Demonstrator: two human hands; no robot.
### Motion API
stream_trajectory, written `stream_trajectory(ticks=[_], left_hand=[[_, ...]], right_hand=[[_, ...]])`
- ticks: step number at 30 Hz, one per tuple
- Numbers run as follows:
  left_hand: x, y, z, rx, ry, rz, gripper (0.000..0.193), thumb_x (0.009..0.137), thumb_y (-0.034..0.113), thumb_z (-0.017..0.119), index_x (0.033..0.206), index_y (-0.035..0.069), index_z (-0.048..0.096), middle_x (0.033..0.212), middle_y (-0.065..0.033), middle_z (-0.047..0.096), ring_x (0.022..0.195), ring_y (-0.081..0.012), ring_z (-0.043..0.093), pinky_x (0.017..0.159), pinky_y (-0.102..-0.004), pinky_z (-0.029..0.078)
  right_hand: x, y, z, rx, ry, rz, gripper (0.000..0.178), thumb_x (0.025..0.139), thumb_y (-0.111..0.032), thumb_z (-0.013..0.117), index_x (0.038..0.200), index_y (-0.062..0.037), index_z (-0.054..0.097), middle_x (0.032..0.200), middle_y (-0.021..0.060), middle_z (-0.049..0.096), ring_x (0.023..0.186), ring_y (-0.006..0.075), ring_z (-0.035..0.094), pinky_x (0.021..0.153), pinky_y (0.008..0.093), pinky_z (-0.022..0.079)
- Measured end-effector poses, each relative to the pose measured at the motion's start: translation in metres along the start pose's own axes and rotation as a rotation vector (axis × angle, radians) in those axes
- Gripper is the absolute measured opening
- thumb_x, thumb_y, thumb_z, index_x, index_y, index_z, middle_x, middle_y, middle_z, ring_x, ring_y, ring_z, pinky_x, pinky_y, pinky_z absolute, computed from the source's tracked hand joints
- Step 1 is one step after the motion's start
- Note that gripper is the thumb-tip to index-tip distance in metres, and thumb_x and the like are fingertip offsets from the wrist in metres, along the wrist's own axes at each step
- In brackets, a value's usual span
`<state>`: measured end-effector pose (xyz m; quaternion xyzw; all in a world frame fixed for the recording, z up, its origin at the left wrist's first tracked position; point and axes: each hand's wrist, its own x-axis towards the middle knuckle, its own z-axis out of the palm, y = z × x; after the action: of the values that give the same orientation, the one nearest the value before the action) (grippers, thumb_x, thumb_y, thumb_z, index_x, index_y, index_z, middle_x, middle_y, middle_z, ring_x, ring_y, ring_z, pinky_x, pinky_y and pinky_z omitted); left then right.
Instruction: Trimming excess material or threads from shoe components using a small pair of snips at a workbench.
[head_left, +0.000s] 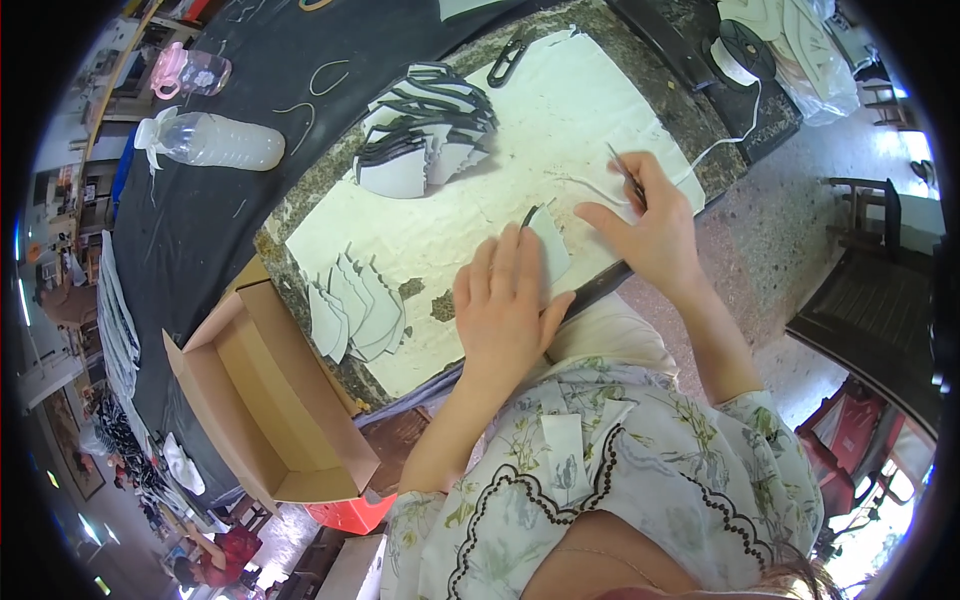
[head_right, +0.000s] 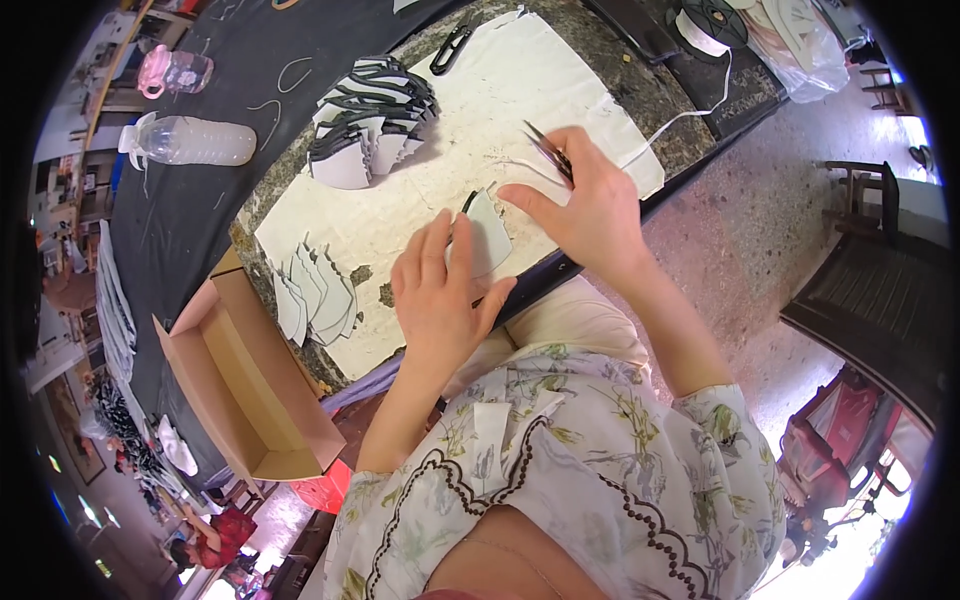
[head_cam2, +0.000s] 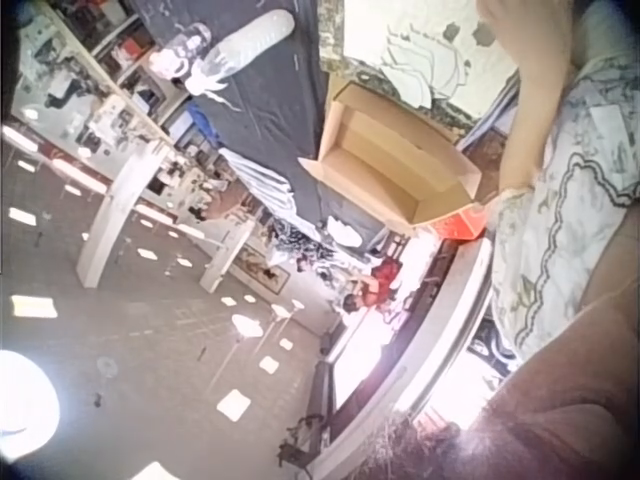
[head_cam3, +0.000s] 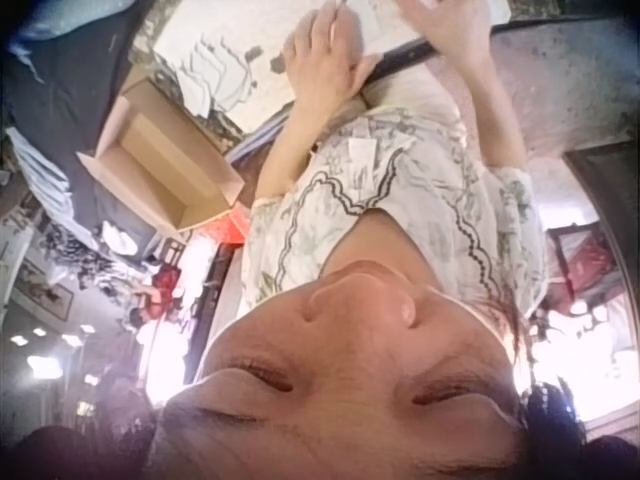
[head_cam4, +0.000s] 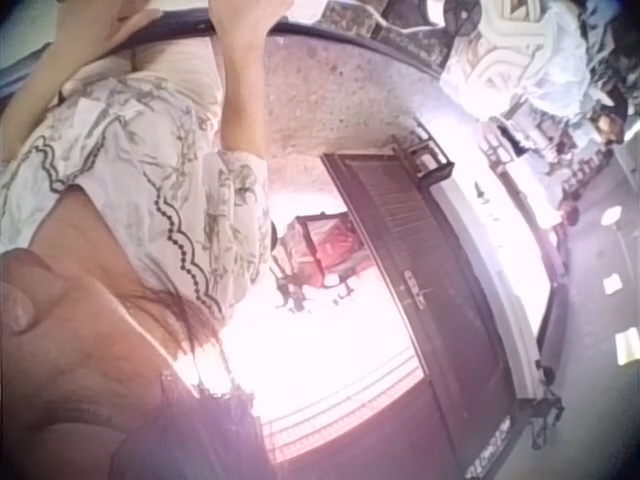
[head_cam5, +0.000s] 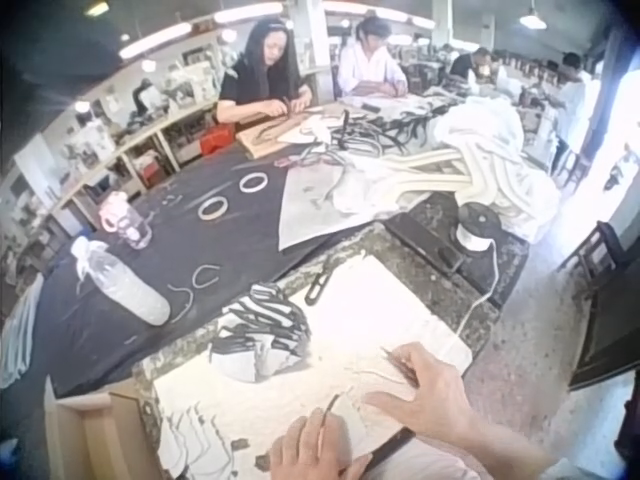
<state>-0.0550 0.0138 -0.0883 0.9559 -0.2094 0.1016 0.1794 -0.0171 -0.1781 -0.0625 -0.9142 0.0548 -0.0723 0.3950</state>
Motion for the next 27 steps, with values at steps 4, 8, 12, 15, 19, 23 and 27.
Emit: stream_trajectory(ticks=[4, 8, 12, 15, 19, 23, 27], left_hand=[[-0.015, 0.001, 0.01, -0.078, -0.065, 0.151, 0.05, 0.078, 0.021, 0.073, 0.124, 0.005, 0.061, 0.128, -0.0092, 0.06, 0.116, -0.0287, 0.056, 0.099, -0.0418, 0.039], [-0.034, -0.013, 0.003, -0.296, 0.104, 0.15, 0.035, 0.08, 0.007, 0.068, 0.115, 0.004, 0.066, 0.117, -0.0107, 0.066, 0.108, -0.0312, 0.061, 0.093, -0.0411, 0.046], [-0.046, -0.039, -0.017, -0.301, 0.433, -0.033, 0.023, 0.09, 0.004, 0.059, 0.111, -0.002, 0.066, 0.109, -0.0157, 0.069, 0.101, -0.0321, 0.065, 0.09, -0.0398, 0.05], [-0.044, -0.06, -0.048, -0.176, 0.617, -0.211, 0.024, 0.092, 0.003, 0.055, 0.112, -0.004, 0.066, 0.112, -0.018, 0.067, 0.103, -0.0338, 0.064, 0.09, -0.0408, 0.051], [-0.048, -0.104, -0.083, 0.335, 0.703, -0.116, 0.026, 0.091, 0.002, 0.055, 0.114, -0.004, 0.065, 0.117, -0.0192, 0.066, 0.109, -0.0351, 0.061, 0.093, -0.0448, 0.049], [-0.07, -0.119, -0.062, 0.336, 0.103, -0.286, 0.034, 0.09, 0.012, 0.062, 0.122, -0.001, 0.062, 0.125, -0.0175, 0.062, 0.117, -0.0376, 0.057, 0.103, -0.0492, 0.039], [-0.064, -0.11, -0.056, 0.197, 0.321, -0.307, 0.036, 0.089, 0.018, 0.066, 0.119, -0.001, 0.062, 0.128, -0.0185, 0.06, 0.119, -0.0363, 0.055, 0.101, -0.0474, 0.04]], right_hand=[[0.004, 0.019, 0.011, 0.012, -0.034, -0.126, 0.061, 0.076, -0.033, 0.081, 0.125, -0.0081, 0.054, 0.078, 0.0112, 0.061, 0.065, 0.0263, 0.059, 0.061, 0.0354, 0.049], [-0.003, 0.027, 0.004, 0.146, -0.157, -0.107, 0.036, 0.085, -0.011, 0.066, 0.12, -0.0065, 0.06, 0.1, 0.0132, 0.066, 0.083, 0.0298, 0.066, 0.068, 0.0338, 0.053], [-0.009, 0.034, 0.014, -0.064, -0.136, -0.539, 0.04, 0.077, -0.003, 0.065, 0.116, -0.0071, 0.063, 0.122, 0.0065, 0.063, 0.112, 0.0282, 0.059, 0.085, 0.0353, 0.051], [-0.032, 0.039, 0.011, -0.334, -0.279, -0.651, 0.046, 0.07, -0.003, 0.067, 0.115, -0.0094, 0.064, 0.136, -0.0004, 0.054, 0.135, 0.0242, 0.04, 0.109, 0.0451, 0.033], [-0.032, 0.028, 0.004, -0.37, -0.288, -0.655, 0.044, 0.071, -0.002, 0.066, 0.115, -0.009, 0.064, 0.13, 0.002, 0.057, 0.132, 0.0258, 0.043, 0.108, 0.0452, 0.036], [-0.015, 0.028, 0.004, -0.242, -0.056, -0.544, 0.041, 0.072, -0.001, 0.067, 0.113, -0.0084, 0.064, 0.121, 0.0042, 0.06, 0.112, 0.0265, 0.057, 0.088, 0.0388, 0.05], [0.013, 0.029, 0.01, -0.242, -0.051, -0.422, 0.027, 0.075, -0.003, 0.066, 0.1, -0.0087, 0.063, 0.113, 0.0048, 0.062, 0.092, 0.0243, 0.064, 0.065, 0.0349, 0.053]])
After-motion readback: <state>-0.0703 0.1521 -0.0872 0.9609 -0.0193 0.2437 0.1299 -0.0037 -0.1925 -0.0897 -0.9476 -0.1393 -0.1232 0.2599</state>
